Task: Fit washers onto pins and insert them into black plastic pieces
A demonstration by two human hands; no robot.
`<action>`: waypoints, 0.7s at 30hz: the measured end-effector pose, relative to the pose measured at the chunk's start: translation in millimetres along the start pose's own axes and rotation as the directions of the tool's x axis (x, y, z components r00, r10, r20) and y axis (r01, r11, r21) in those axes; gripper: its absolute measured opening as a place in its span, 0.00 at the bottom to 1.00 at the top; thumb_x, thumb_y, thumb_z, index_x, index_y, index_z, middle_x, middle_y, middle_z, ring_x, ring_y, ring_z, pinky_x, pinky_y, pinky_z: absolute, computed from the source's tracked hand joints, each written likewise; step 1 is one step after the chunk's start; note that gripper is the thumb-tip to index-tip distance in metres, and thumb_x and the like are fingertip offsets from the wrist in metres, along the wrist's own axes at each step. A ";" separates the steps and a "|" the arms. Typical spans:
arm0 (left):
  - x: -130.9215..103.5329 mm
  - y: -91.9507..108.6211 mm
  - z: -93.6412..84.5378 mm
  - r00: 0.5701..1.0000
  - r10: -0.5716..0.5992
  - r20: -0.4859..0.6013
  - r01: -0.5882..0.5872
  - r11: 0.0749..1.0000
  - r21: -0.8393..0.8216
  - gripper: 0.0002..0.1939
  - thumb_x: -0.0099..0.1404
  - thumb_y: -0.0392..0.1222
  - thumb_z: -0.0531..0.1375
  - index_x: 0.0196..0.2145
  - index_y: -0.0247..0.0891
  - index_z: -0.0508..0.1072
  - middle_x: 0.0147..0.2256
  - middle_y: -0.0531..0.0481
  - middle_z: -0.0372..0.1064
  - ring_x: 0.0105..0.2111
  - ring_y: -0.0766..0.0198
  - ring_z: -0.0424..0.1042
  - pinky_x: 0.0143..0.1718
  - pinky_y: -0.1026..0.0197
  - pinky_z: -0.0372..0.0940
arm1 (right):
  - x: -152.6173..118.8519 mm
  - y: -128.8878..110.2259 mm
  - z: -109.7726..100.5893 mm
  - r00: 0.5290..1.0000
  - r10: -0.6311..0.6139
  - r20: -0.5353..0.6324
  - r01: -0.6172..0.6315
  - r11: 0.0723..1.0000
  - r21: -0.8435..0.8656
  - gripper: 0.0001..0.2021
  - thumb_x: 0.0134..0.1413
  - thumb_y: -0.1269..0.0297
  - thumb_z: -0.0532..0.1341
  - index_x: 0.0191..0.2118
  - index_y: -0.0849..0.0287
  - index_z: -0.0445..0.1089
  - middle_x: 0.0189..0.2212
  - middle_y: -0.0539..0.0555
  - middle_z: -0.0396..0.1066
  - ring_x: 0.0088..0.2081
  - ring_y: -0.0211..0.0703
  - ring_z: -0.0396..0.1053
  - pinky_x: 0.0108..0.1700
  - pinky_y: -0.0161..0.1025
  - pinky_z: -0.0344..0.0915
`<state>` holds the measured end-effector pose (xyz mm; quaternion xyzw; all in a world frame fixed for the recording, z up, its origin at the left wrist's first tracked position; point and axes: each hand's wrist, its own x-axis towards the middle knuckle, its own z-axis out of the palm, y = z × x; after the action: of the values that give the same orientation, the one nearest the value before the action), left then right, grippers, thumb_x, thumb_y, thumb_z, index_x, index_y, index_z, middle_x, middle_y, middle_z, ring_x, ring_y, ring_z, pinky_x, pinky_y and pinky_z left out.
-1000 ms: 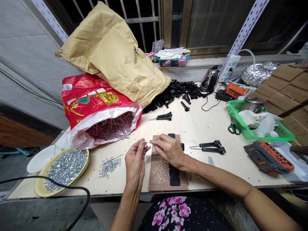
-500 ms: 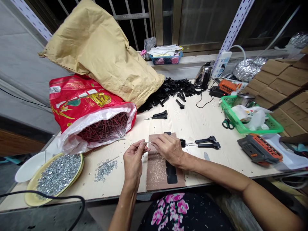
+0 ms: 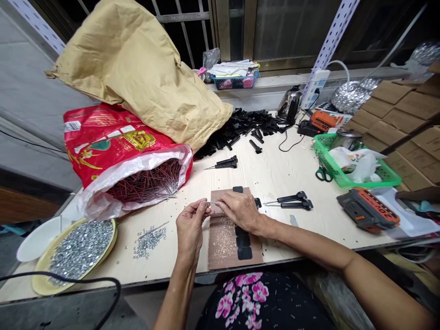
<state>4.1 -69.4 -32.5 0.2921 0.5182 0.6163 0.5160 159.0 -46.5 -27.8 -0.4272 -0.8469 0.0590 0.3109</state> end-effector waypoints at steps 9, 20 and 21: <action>0.2 -3.3 -0.6 1.000 -0.002 0.020 0.001 1.000 0.025 0.16 0.48 0.43 0.69 0.34 0.32 0.75 0.25 0.52 0.72 0.23 0.70 0.70 0.34 0.64 0.67 | -0.4 2.9 3.5 0.998 0.053 0.043 -0.057 0.995 0.076 0.10 0.64 0.61 0.52 0.39 0.59 0.68 0.34 0.51 0.69 0.32 0.36 0.67 0.31 0.32 0.57; -0.1 -11.5 2.9 0.998 -0.019 0.051 0.016 0.997 0.071 0.17 0.49 0.43 0.68 0.35 0.31 0.75 0.24 0.52 0.72 0.24 0.70 0.70 0.34 0.64 0.66 | -5.6 8.4 -0.2 0.990 0.091 0.110 -0.105 0.986 0.129 0.11 0.64 0.62 0.52 0.38 0.60 0.69 0.34 0.53 0.70 0.33 0.36 0.67 0.33 0.32 0.59; -1.1 -13.5 4.3 0.998 -0.023 0.056 0.018 0.997 0.076 0.16 0.50 0.43 0.68 0.35 0.31 0.75 0.24 0.52 0.71 0.24 0.70 0.70 0.34 0.64 0.66 | -7.3 9.9 -2.1 0.989 0.098 0.113 -0.116 0.980 0.159 0.10 0.64 0.62 0.52 0.39 0.60 0.69 0.34 0.52 0.70 0.34 0.36 0.68 0.33 0.32 0.60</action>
<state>12.8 -69.9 -43.7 0.3234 0.5291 0.5825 0.5255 170.3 -46.2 -33.2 -0.4412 -0.8301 0.1681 0.2968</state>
